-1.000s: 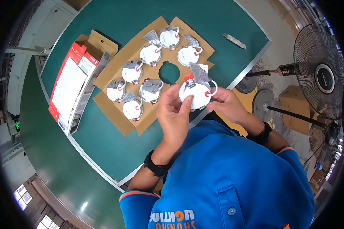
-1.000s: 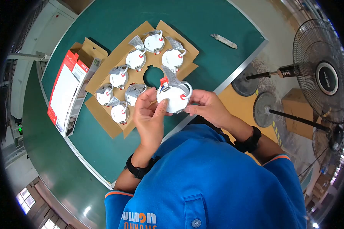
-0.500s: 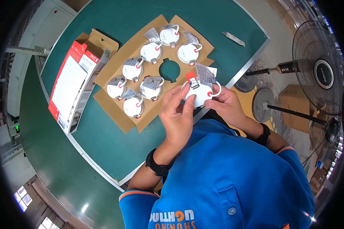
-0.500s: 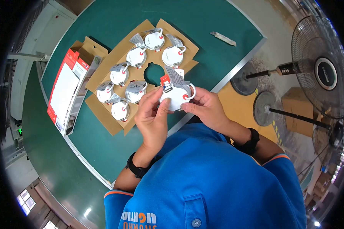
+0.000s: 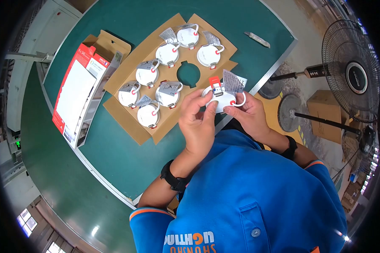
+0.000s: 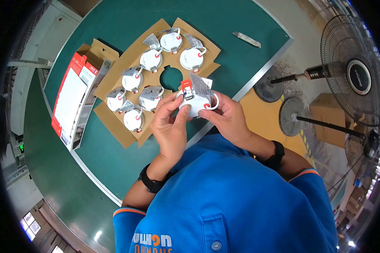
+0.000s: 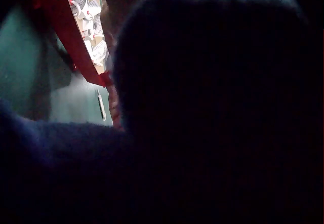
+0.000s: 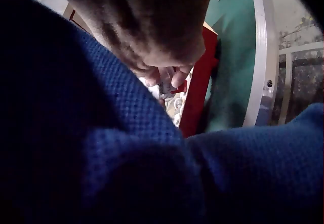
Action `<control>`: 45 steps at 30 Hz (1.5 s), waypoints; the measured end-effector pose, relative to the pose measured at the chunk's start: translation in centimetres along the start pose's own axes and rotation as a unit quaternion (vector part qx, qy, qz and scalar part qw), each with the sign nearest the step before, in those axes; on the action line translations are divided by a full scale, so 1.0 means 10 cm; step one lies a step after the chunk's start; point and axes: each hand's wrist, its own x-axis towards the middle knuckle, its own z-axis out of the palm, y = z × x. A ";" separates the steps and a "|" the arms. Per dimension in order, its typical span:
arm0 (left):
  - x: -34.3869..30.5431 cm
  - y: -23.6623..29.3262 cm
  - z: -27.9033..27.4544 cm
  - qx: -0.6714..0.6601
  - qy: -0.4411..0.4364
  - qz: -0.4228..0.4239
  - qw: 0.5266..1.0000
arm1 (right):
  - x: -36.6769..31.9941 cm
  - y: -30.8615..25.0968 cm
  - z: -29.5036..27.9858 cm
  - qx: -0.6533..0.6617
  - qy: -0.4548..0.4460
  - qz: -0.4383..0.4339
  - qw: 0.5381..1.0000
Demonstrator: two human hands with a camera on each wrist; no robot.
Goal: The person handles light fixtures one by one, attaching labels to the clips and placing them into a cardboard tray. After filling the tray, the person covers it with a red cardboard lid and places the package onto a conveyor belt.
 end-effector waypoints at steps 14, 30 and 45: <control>0.04 0.07 -0.08 -0.082 -0.024 -0.131 0.988 | -0.03 0.07 -0.17 0.049 -0.066 0.116 0.990; 0.24 -0.04 -0.55 0.504 -0.108 0.193 0.835 | -0.21 0.13 -0.50 -0.017 0.002 0.259 0.966; 0.53 0.48 -0.51 0.417 -0.089 0.157 0.891 | 0.58 0.36 0.10 -0.204 0.024 0.142 0.968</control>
